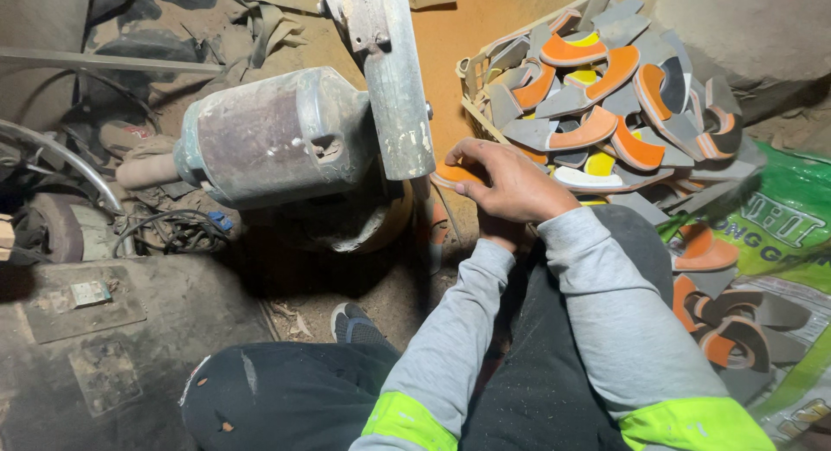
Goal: The person sits on the floor and uses a bench grinder to smooth the edges of curved shoe sole parts. They handle each piece by hand, pressing it against the rotating wheel, then place the finished parts into a nearby crate.
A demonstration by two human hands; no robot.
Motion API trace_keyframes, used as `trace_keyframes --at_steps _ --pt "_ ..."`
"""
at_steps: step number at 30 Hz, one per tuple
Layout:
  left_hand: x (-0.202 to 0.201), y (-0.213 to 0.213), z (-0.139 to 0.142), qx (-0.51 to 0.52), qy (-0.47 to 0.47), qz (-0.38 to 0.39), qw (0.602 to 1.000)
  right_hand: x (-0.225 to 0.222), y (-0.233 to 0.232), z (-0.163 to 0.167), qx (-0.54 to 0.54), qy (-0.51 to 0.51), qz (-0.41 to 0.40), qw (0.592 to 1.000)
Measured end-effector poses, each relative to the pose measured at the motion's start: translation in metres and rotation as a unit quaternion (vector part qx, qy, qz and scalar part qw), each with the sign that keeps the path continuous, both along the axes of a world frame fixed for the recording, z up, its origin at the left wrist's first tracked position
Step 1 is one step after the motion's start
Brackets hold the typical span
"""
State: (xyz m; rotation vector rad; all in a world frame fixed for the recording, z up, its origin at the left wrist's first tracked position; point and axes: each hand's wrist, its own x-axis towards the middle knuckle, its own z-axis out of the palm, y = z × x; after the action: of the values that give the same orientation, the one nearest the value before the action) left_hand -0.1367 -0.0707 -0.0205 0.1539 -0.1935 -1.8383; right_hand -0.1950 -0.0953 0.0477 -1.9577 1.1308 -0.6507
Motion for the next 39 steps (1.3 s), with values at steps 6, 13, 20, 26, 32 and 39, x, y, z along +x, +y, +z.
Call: trace_keyframes --at_steps 6,13,20,26,32,39 --pt "-0.003 -0.002 -0.004 -0.033 -0.014 0.010 0.999 0.002 -0.001 -0.005 -0.030 -0.015 0.006 0.999" --pt "-0.004 -0.004 -0.014 -0.095 -0.168 0.040 0.980 0.002 -0.003 -0.014 -0.052 -0.001 0.004 0.999" --pt "-0.004 -0.006 -0.020 -0.088 -0.212 0.061 0.971 0.007 -0.004 -0.018 -0.068 0.002 0.005 0.998" --pt "0.004 -0.001 -0.018 -0.109 -0.424 0.098 0.894 0.009 -0.003 -0.015 -0.054 0.004 -0.022 0.998" --pt "0.021 0.013 -0.020 -0.054 -0.447 0.043 0.892 0.012 -0.003 -0.017 -0.058 -0.002 -0.028 0.998" --pt "0.049 0.036 -0.040 -0.064 -0.371 -0.018 0.926 0.013 -0.004 -0.022 -0.049 -0.002 -0.037 0.998"
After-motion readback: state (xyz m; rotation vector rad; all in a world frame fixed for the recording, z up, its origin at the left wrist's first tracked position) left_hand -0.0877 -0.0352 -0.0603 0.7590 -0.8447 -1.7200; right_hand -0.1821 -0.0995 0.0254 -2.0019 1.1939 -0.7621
